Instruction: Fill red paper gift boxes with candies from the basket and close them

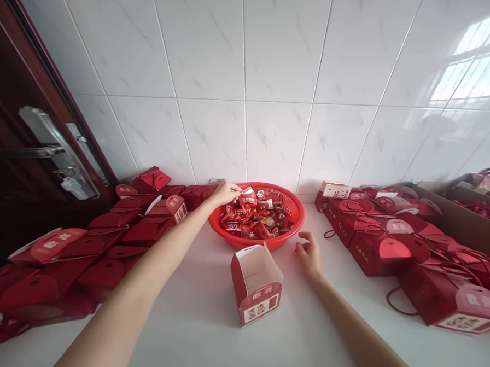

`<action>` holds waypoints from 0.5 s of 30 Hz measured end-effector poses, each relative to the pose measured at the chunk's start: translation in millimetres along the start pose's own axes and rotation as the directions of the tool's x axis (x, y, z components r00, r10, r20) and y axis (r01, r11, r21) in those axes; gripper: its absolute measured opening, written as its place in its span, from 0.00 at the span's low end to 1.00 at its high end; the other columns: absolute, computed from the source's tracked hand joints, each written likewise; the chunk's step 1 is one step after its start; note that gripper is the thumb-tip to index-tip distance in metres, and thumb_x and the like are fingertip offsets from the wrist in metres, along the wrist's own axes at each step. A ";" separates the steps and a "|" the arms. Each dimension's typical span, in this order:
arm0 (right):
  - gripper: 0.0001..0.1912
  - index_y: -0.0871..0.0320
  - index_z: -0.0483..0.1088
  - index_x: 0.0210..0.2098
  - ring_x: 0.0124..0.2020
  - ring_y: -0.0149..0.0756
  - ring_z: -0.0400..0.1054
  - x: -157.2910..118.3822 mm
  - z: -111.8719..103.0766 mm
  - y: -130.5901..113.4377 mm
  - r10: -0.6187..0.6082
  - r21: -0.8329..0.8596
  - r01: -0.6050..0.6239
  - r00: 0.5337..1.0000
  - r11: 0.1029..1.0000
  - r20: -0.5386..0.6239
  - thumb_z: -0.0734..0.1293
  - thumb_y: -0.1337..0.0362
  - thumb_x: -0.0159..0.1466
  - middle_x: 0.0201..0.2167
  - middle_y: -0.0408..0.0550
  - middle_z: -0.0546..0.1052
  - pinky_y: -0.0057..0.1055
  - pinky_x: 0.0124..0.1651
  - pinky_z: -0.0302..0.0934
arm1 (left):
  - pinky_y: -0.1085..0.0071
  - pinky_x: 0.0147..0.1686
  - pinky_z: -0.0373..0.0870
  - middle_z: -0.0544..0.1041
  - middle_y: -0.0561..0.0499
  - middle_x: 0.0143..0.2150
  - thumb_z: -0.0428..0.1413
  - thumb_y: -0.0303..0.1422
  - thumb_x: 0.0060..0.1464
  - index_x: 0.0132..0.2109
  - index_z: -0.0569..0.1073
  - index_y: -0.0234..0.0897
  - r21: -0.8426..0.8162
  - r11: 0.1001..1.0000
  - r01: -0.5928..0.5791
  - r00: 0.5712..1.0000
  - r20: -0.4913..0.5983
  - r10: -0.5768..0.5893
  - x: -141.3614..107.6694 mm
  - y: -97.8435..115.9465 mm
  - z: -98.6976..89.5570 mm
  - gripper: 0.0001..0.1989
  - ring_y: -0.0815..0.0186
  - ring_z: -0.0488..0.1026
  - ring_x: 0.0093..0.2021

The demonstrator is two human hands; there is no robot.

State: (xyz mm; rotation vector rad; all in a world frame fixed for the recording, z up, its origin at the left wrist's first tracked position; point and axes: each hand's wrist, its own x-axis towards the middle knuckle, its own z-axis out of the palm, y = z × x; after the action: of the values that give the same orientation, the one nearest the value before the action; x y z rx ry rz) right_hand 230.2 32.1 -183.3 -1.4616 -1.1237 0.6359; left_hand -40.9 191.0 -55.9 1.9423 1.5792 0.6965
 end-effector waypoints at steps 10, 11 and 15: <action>0.18 0.54 0.67 0.39 0.23 0.42 0.66 -1.6 -1.1 -4.2 -0.005 -0.018 0.005 1.000 1.000 0.003 0.59 0.57 0.49 0.18 0.39 0.69 0.36 0.29 0.59 | 0.72 0.36 0.74 0.81 0.52 0.30 0.55 0.30 0.55 0.38 0.81 0.36 -0.062 0.982 -0.178 0.974 -0.152 0.167 -8.6 13.2 -3.9 0.10 0.65 0.78 0.33; 0.18 0.54 0.67 0.39 0.23 0.42 0.66 -1.7 -1.4 -4.3 -0.006 -0.019 0.006 1.000 1.000 0.007 0.59 0.57 0.49 0.18 0.39 0.69 0.36 0.29 0.59 | 0.71 0.37 0.74 0.82 0.51 0.32 0.54 0.31 0.55 0.39 0.81 0.36 -0.062 0.979 -0.195 0.970 -0.163 0.182 -9.3 14.6 -3.8 0.11 0.65 0.78 0.35; 0.18 0.54 0.67 0.39 0.24 0.41 0.66 -2.0 -2.5 -3.7 -0.013 -0.020 0.014 1.000 1.000 0.016 0.59 0.56 0.49 0.21 0.41 0.70 0.36 0.29 0.58 | 0.68 0.41 0.75 0.83 0.47 0.40 0.53 0.32 0.53 0.44 0.81 0.34 -0.012 0.978 -0.210 0.965 -0.160 0.206 -11.1 15.2 -2.0 0.15 0.63 0.79 0.38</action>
State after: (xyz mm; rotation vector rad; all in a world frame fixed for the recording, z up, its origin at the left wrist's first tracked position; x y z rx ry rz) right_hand 230.5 28.9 -179.6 -1.4669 -1.1543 0.6298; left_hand -33.5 177.7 -44.6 2.0963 1.4578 0.9750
